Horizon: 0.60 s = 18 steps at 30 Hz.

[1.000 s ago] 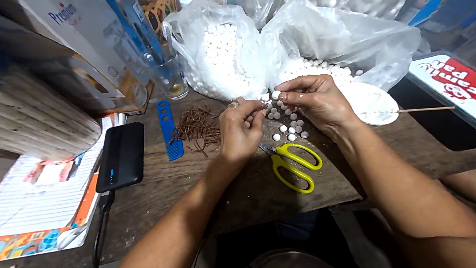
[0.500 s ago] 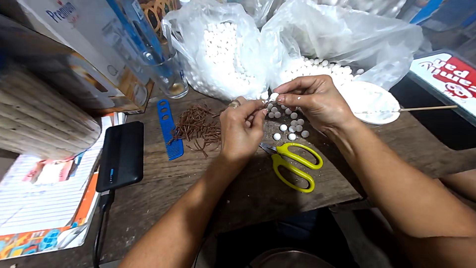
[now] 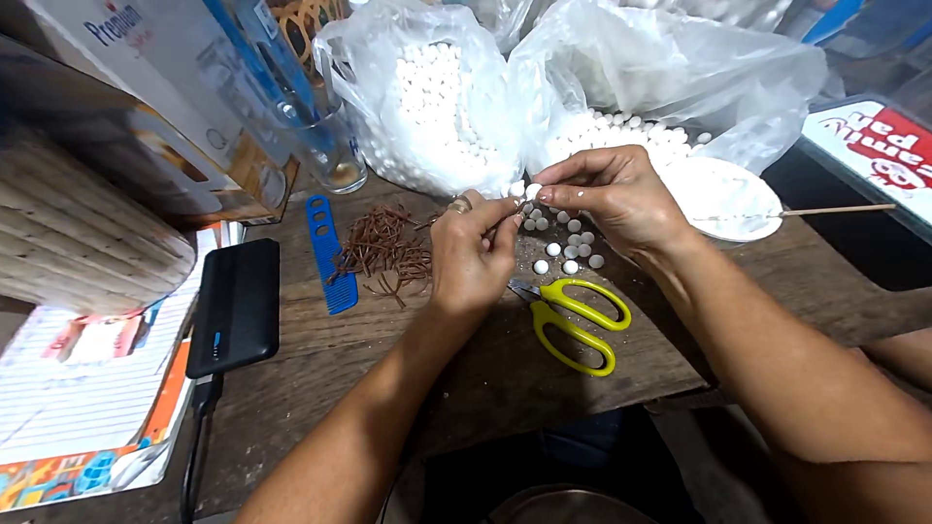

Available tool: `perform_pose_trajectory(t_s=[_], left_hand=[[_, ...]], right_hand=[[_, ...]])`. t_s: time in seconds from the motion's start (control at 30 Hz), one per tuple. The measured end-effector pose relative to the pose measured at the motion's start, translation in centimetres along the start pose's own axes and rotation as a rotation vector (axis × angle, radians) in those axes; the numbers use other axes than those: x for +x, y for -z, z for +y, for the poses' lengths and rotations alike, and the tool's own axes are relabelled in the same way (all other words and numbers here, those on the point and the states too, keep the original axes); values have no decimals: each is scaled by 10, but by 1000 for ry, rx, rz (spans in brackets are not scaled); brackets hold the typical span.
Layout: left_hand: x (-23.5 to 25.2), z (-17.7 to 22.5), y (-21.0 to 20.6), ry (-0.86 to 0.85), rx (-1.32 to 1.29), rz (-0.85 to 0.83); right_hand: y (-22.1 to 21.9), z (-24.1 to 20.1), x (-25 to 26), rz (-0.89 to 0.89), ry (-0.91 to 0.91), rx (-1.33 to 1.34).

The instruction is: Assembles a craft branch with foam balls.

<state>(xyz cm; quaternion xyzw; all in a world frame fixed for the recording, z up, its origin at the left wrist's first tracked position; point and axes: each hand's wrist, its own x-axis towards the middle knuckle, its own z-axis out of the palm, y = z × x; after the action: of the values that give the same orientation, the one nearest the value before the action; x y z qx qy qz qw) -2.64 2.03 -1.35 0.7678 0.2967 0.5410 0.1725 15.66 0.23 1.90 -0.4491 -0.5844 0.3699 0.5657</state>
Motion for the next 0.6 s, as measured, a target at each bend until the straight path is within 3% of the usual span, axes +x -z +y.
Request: perform_pose_trajectory(t_s=[0.37, 0.6], left_hand=[[0, 2, 2, -7, 73, -19], [0, 0, 0, 75, -115, -27]], right_hand=[[-1, 1, -1, -19, 96, -118], [-3, 0, -2, 0, 78, -118]])
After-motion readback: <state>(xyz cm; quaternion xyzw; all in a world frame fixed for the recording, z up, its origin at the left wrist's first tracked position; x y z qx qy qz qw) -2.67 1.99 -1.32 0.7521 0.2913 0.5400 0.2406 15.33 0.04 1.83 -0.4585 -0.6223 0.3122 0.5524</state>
